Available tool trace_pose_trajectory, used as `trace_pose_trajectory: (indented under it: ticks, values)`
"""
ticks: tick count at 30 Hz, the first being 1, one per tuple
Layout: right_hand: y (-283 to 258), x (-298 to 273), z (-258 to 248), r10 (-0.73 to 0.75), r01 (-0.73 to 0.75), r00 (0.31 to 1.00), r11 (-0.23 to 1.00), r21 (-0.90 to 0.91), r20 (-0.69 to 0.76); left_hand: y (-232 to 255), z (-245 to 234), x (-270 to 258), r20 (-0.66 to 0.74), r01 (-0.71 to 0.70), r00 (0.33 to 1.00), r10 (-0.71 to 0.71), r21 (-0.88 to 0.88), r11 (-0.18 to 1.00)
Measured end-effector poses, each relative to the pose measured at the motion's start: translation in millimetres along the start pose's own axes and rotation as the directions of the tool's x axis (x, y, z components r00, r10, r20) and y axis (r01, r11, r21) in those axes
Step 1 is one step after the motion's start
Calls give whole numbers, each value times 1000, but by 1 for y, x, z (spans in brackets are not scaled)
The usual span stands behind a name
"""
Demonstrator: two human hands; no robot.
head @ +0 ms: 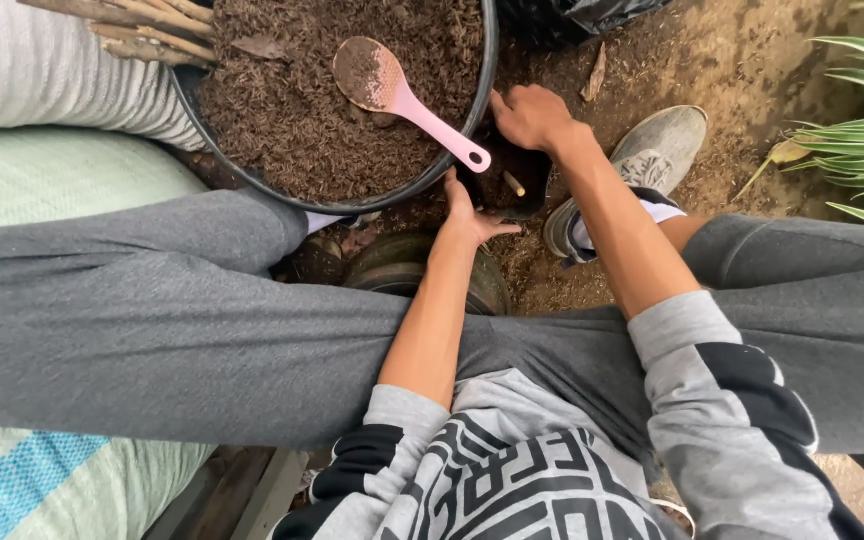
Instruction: Filling small plastic nursery bags with soil using a scoop and planting wooden cuttings into them.
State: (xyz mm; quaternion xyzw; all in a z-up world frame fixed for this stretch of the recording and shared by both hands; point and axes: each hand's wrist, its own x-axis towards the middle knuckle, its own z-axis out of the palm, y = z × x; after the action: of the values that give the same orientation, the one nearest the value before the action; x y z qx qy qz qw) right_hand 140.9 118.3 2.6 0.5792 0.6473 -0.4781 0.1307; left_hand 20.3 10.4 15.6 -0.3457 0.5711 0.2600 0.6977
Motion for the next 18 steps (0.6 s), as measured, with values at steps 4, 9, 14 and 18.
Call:
trace_pose_trajectory:
  ticks: [4, 9, 14, 18]
  values:
    - [-7, -14, -9, 119, -124, 991, 987, 99, 59, -1, -1, -4, 25, -14, 1000, 13, 36, 999]
    - [-14, -38, -21, 120, -136, 989, 964, 229, 83, 1, -7, 6, 2, -38, 999, 38, 90, 995]
    - [14, -34, 0, 366, -141, 895, 774, 617, -256, 0, -14, 33, -51, 13, 999, -11, 48, 999]
    - [26, -60, 23, 630, -107, 693, 570, 815, -350, 5, -37, 102, -147, -423, 795, 589, 560, 712]
